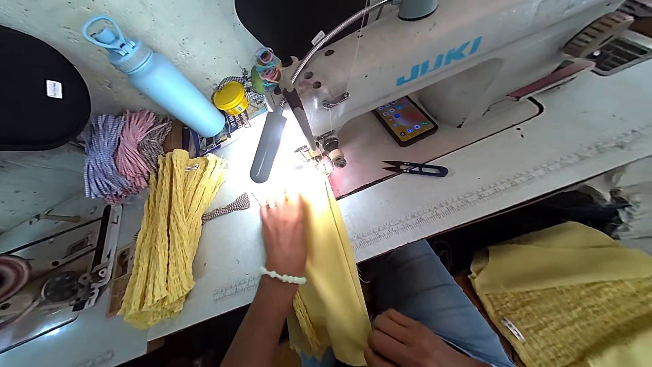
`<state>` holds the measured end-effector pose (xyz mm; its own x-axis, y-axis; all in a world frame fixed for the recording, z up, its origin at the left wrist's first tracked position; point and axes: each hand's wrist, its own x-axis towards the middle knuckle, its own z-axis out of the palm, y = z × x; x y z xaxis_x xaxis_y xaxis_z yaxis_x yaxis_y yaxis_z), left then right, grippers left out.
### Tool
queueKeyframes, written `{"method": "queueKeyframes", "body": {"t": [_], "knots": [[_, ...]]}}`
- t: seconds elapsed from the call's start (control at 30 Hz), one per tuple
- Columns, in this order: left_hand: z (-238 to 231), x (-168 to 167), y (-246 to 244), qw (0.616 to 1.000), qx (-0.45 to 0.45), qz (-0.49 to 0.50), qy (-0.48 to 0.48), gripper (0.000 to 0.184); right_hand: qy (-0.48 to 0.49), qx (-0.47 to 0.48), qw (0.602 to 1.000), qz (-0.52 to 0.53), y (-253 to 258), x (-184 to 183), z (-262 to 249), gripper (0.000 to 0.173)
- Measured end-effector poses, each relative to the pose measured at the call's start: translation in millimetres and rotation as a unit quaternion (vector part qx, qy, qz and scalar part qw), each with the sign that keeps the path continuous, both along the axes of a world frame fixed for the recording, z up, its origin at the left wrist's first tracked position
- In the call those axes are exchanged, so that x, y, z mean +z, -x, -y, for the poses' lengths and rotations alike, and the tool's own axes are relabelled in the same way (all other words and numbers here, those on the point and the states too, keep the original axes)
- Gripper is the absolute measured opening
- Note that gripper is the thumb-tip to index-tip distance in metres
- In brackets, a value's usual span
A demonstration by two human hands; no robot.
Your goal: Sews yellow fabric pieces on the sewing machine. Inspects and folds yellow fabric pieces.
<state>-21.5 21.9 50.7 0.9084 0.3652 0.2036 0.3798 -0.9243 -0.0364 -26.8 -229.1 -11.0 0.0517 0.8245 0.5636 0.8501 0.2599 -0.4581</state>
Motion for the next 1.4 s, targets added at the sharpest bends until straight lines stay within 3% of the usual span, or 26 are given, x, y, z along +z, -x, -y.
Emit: {"method": "queueKeyframes", "body": {"t": [0.1,0.23,0.43,0.63,0.83,1.07,1.27,1.4], "knots": [[21,-5,-21,0.991,-0.040,0.031,0.120,0.018,0.006,0.007,1.000,-0.002,1,-3,-4,0.020],[26,-27,-33,0.972,0.026,0.098,0.214,0.041,0.013,-0.004,1.000,-0.008,0,-7,-2,0.021],[11,-22,-28,0.949,0.075,0.116,0.283,0.022,0.025,-0.010,1.000,-0.016,-2,-8,1,0.020],[9,-21,-32,0.960,0.098,0.109,0.237,0.017,0.019,-0.012,1.000,-0.019,-3,-6,2,0.020],[14,-15,-40,0.959,0.090,0.055,0.262,0.028,0.009,-0.004,1.000,-0.010,-2,-8,0,0.020],[39,-32,-5,0.965,-0.037,0.150,0.210,0.021,0.046,-0.045,0.998,-0.005,-17,-2,27,0.021],[41,-48,19,0.969,-0.085,0.128,0.192,0.040,0.061,-0.069,0.996,-0.015,-21,-8,39,0.019],[29,-46,18,0.966,-0.097,0.116,0.212,0.039,0.047,-0.059,0.997,-0.008,-17,-13,26,0.020]]}}
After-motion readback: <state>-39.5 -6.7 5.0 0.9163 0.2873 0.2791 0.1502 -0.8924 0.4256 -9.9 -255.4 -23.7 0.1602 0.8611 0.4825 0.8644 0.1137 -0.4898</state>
